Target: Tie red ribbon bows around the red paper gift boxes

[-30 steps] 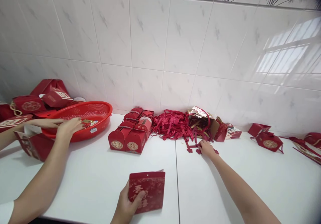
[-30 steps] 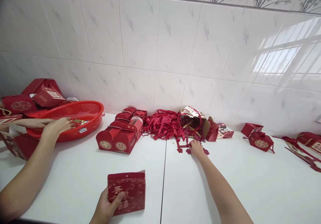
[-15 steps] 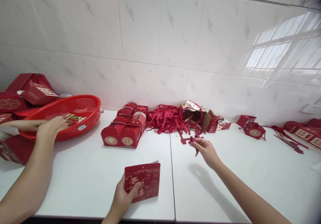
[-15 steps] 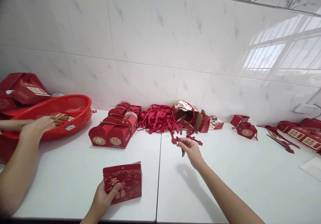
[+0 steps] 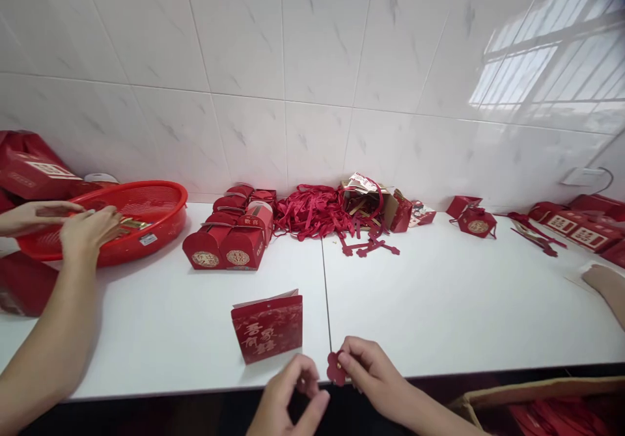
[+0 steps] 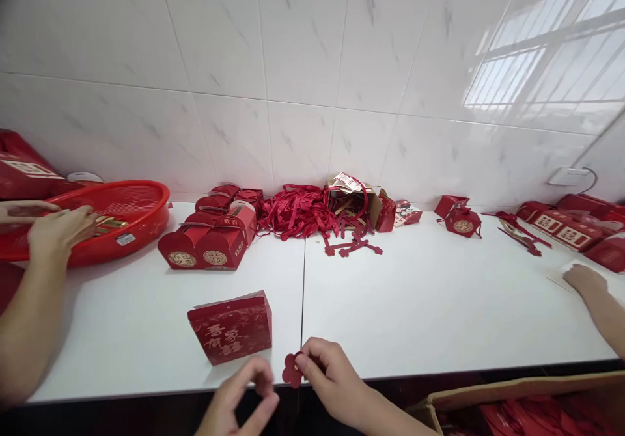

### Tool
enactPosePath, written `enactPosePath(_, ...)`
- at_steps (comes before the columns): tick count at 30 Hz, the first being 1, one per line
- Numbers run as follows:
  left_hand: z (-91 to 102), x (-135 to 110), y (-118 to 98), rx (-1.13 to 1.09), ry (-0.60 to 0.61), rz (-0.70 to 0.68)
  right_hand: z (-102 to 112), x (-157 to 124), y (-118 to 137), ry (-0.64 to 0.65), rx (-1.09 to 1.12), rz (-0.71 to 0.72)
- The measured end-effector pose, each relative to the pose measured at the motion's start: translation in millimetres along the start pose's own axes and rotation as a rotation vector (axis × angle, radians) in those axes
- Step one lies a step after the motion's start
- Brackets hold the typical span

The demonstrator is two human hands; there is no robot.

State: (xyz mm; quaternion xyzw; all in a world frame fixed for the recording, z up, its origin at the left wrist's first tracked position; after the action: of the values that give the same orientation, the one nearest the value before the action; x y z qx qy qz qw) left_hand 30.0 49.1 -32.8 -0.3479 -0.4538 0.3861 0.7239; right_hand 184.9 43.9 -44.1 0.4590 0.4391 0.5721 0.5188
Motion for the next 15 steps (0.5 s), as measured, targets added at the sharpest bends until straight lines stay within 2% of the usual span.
enactPosePath(1, -16.0, -4.9, 4.9, -0.014, 0.118, 0.080, -3.5, -1.1, -3.1, 0.000, -0.041, 0.017)
enactPosePath(2, -25.4, -8.7, 11.0, -0.018, 0.151, 0.131, -5.9, -2.0, -6.4, -0.011, -0.080, 0.031)
enactPosePath(5, -38.0, -17.2, 33.9, -0.031, 0.122, 0.218, -8.6, -3.4, -17.5, -0.068, -0.156, 0.041)
enactPosePath(9, -41.7, -22.8, 48.2, -0.052, 0.092, 0.247, -9.7, -5.6, -32.0, -0.101, -0.093, -0.024)
enactPosePath(13, -43.9, -21.9, 47.9, -0.079, 0.088, 0.246, -10.4, -8.0, -34.2, -0.105, -0.002, -0.029)
enactPosePath(15, -42.0, -20.3, 49.2, -0.084, 0.024, 0.246, -11.0, -9.1, -33.9, -0.099, 0.002, -0.032)
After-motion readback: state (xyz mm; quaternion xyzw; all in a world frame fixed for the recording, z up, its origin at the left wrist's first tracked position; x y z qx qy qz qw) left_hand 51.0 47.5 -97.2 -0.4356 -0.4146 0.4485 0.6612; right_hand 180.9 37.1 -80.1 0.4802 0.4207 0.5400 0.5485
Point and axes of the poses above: each hand's wrist, its own x-axis towards the middle knuckle, its own z-axis out of the back of the hand, y = z × x, the point moved 7 cm from there along x, towards the middle knuckle, and after that the axes turned 9 degrees about -y, right-handed, at the moved point
